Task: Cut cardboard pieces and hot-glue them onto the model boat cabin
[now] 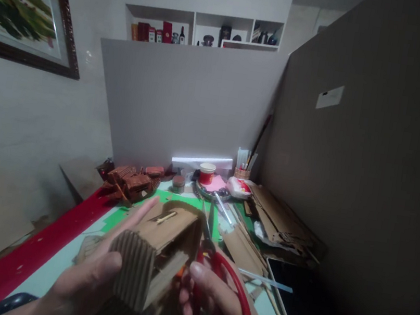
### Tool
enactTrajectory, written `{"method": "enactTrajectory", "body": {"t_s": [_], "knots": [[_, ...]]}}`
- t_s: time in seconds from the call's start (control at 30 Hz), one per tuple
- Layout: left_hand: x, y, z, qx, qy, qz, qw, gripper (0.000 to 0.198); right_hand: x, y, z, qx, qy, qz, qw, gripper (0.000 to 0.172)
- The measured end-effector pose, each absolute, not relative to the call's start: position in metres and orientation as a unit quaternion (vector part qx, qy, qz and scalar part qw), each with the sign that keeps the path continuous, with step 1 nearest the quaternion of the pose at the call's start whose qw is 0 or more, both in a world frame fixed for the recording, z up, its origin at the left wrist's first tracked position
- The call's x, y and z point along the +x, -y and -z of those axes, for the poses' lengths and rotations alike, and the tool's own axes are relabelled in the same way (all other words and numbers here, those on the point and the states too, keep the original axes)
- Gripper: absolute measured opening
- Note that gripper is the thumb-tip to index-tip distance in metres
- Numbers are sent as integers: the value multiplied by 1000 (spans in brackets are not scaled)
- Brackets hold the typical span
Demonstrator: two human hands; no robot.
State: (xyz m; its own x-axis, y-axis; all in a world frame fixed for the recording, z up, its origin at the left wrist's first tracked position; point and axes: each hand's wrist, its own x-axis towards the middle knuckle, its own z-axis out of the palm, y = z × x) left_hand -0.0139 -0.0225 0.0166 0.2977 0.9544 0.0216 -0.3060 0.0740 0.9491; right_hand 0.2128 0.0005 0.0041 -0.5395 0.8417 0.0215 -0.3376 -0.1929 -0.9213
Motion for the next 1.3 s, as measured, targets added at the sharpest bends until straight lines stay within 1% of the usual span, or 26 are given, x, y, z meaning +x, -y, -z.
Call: {"method": "enactTrajectory", "body": {"t_s": [0.07, 0.17, 0.27, 0.37, 0.43, 0.47, 0.53, 0.57, 0.63, 0.73, 0.87, 1.0, 1.1, 1.2, 1.3], "knots": [[-12, 26, -17, 366, -323, -525, 697, 101, 213, -1, -6, -269, 517, -684, 438, 45], [-8, 29, -21, 254, -317, -589, 699, 107, 212, -3, -4, -307, 554, -601, 487, 41], [-8, 29, -25, 207, -311, -617, 692, 109, 212, -5, 0, -358, 601, -521, 489, 36], [-10, 29, -29, 196, -289, -613, 709, 108, 215, -5, 1, -407, 660, -421, 470, 31], [-12, 29, -29, 193, -262, -609, 724, 99, 218, -4, -2, -416, 709, -367, 436, 28], [-13, 29, -28, 192, -248, -609, 728, 89, 219, -4, -4, -412, 735, -344, 415, 26], [-14, 29, -26, 202, -229, -613, 728, 62, 222, -5, -6, -396, 776, -301, 388, 24], [-15, 29, -25, 210, -224, -616, 725, 49, 222, -5, -7, -388, 790, -284, 381, 26], [-15, 31, -23, 231, -220, -618, 719, 35, 223, -5, -6, -380, 802, -265, 377, 32], [-13, 33, -22, 239, -207, -614, 723, 32, 222, -3, -2, -375, 817, -247, 361, 37], [-7, 34, -20, 257, -129, -578, 764, 33, 220, -1, 0, -366, 823, -198, 386, 33], [-7, 32, -15, 273, -40, -535, 799, 37, 220, -2, -1, -362, 821, -206, 390, 32], [-13, 34, -15, 253, -92, -535, 801, 41, 219, -4, 1, -351, 817, -188, 417, 32], [-16, 37, -18, 211, -152, -544, 798, 31, 219, -5, 2, -353, 814, -186, 423, 33], [-15, 36, -18, 225, -133, -538, 802, 20, 220, -6, 3, -344, 821, -201, 408, 29]]}}
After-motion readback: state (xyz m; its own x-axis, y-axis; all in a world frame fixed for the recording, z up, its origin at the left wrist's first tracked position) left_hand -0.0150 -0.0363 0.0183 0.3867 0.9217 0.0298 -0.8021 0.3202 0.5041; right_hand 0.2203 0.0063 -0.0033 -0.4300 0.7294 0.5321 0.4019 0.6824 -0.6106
